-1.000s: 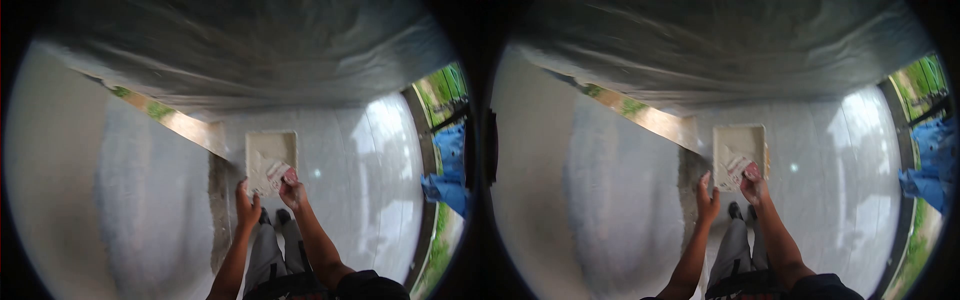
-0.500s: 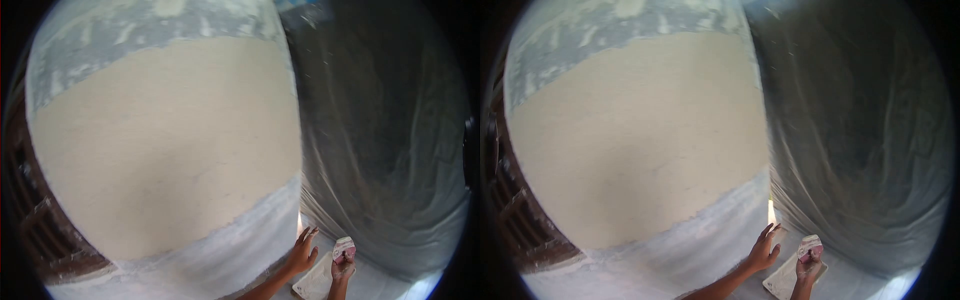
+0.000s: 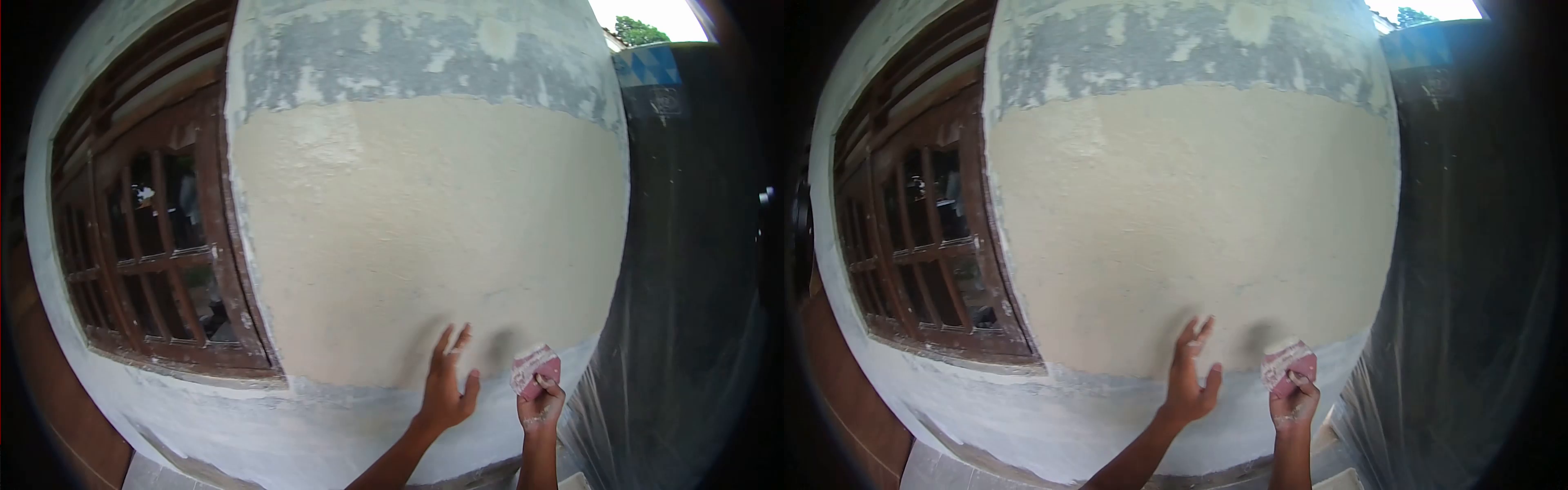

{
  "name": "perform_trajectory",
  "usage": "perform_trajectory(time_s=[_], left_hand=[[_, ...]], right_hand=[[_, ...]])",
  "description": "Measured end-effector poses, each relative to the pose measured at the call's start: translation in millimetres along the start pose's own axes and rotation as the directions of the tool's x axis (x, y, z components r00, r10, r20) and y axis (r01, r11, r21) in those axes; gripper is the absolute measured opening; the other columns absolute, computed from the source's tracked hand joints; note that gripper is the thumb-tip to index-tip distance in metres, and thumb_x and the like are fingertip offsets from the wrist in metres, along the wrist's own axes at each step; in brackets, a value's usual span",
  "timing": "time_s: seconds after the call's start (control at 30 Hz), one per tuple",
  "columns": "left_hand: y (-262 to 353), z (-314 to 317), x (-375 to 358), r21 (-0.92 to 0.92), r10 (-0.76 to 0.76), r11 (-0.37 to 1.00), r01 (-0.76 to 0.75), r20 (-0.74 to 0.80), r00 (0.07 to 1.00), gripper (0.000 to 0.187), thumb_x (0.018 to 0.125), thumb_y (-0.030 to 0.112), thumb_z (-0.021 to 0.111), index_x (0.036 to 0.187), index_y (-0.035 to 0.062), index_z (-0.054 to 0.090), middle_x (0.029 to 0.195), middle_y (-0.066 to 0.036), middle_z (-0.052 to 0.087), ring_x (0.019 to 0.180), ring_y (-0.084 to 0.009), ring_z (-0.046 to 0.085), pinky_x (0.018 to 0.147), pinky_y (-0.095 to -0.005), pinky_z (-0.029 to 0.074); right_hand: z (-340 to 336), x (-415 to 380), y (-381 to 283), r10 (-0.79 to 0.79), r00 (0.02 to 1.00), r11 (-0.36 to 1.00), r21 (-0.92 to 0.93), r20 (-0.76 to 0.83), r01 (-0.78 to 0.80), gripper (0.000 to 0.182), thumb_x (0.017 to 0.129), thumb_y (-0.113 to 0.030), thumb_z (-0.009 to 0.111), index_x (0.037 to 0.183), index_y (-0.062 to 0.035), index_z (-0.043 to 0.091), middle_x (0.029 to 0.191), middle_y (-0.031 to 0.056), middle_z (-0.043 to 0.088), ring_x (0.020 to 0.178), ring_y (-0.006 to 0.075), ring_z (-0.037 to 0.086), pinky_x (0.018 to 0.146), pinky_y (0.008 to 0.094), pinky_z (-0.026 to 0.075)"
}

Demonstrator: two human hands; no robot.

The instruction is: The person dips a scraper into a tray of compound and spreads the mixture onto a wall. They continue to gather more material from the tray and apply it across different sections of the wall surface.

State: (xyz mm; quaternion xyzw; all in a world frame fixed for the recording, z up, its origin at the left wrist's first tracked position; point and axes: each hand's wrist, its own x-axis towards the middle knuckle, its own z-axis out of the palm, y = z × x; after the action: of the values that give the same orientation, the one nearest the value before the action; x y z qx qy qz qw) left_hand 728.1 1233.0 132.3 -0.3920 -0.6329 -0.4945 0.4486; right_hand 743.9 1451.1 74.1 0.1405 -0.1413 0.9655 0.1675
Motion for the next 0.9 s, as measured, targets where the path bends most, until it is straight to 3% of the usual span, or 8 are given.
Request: perform_trajectory(time_s=[0.07,0.1,0.23,0.33,0.57,0.7,0.8,0.9], left_hand=[[-6.5,-54.6,37.3,0.021,-0.087,0.996,0.09,-0.103,0.991,0.061,0.093,0.009,0.058,0.149,-0.0074,0.04,0.158,-0.023,0.045,0.149,-0.0444,0.033,0.122,-0.0505,0.027],[29.2,-84.8,9.3,-0.098,-0.07,0.994,0.058,-0.121,0.99,0.061,0.093,0.012,0.058,0.149,-0.008,0.04,0.157,-0.023,0.046,0.148,-0.0441,0.034,0.122,-0.0502,0.027],[-13.7,-148.6,64.6,0.2,0.055,0.979,-0.023,-0.154,0.987,0.056,0.101,0.022,0.054,0.144,-0.0091,0.036,0.157,-0.033,0.037,0.146,-0.0472,0.041,0.119,-0.0541,0.034],[-15.9,-205.9,85.0,0.307,0.092,0.951,-0.04,-0.156,0.984,0.058,0.102,0.027,0.052,0.145,-0.0095,0.037,0.151,-0.036,0.044,0.148,-0.0415,0.038,0.121,-0.0518,0.032],[-39.3,-272.0,127.9,0.238,0.26,0.949,-0.208,-0.215,0.941,0.051,0.102,0.018,0.053,0.142,-0.0099,0.039,0.152,-0.038,0.04,0.152,-0.0445,0.031,0.119,-0.0519,0.035],[-51.3,-289.4,137.9,0.287,0.318,0.922,-0.261,-0.174,0.932,0.053,0.107,0.028,0.05,0.145,-0.0067,0.04,0.153,-0.033,0.042,0.151,-0.0396,0.035,0.123,-0.051,0.028],[-73.8,-297.6,152.2,0.317,0.343,0.904,-0.288,-0.133,0.93,0.052,0.107,0.028,0.05,0.145,-0.0063,0.04,0.153,-0.032,0.042,0.152,-0.0398,0.033,0.123,-0.051,0.029],[-82.5,-293.5,164.3,0.324,0.381,0.885,-0.334,-0.092,0.92,0.053,0.107,0.027,0.05,0.146,-0.007,0.038,0.157,-0.032,0.038,0.153,-0.0398,0.031,0.124,-0.0511,0.027]], right_hand=[[60.1,17.2,39.1,0.104,0.995,0.993,-0.062,-0.007,-0.104,0.05,0.08,0.009,0.06,0.13,0.0007,0.059,0.122,0.0119,0.068,0.116,0.027,0.066,0.105,0.0436,0.054],[73.8,-56.1,37.4,0.009,1.0,0.993,-0.117,0.0,-0.009,0.051,0.081,0.009,0.061,0.131,0.0009,0.058,0.122,0.012,0.067,0.116,0.0268,0.066,0.105,0.0435,0.054],[144.4,6.2,108.6,0.071,0.991,0.978,-0.201,0.117,-0.047,0.053,0.085,0.007,0.066,0.136,0.0009,0.054,0.126,0.0116,0.065,0.12,0.026,0.064,0.108,0.0433,0.051],[193.9,1.9,150.7,0.059,0.979,0.955,-0.297,0.198,0.003,0.054,0.087,0.005,0.064,0.14,-0.0001,0.052,0.13,0.0111,0.064,0.124,0.0251,0.061,0.11,0.0436,0.05],[279.2,17.1,197.6,-0.033,0.867,0.936,-0.288,0.498,0.201,0.043,0.095,-0.006,0.061,0.137,0.0007,0.053,0.128,0.0104,0.064,0.121,0.0225,0.062,0.11,0.0411,0.047],[316.8,12.8,204.4,-0.135,0.765,0.876,-0.284,0.63,0.389,0.04,0.099,-0.005,0.058,0.137,0.0065,0.052,0.128,0.0112,0.064,0.118,0.0199,0.061,0.108,0.0378,0.046],[335.2,24.8,211.4,-0.171,0.735,0.758,-0.389,0.656,0.524,0.043,0.1,-0.005,0.057,0.141,0.0066,0.049,0.129,0.0115,0.063,0.118,0.0189,0.061,0.108,0.0363,0.046],[346.7,28.5,204.6,-0.249,0.591,0.391,-0.478,0.767,0.786,0.047,0.098,0.005,0.048,0.145,0.0052,0.05,0.129,0.0102,0.062,0.118,0.0159,0.058,0.107,0.03,0.042]])
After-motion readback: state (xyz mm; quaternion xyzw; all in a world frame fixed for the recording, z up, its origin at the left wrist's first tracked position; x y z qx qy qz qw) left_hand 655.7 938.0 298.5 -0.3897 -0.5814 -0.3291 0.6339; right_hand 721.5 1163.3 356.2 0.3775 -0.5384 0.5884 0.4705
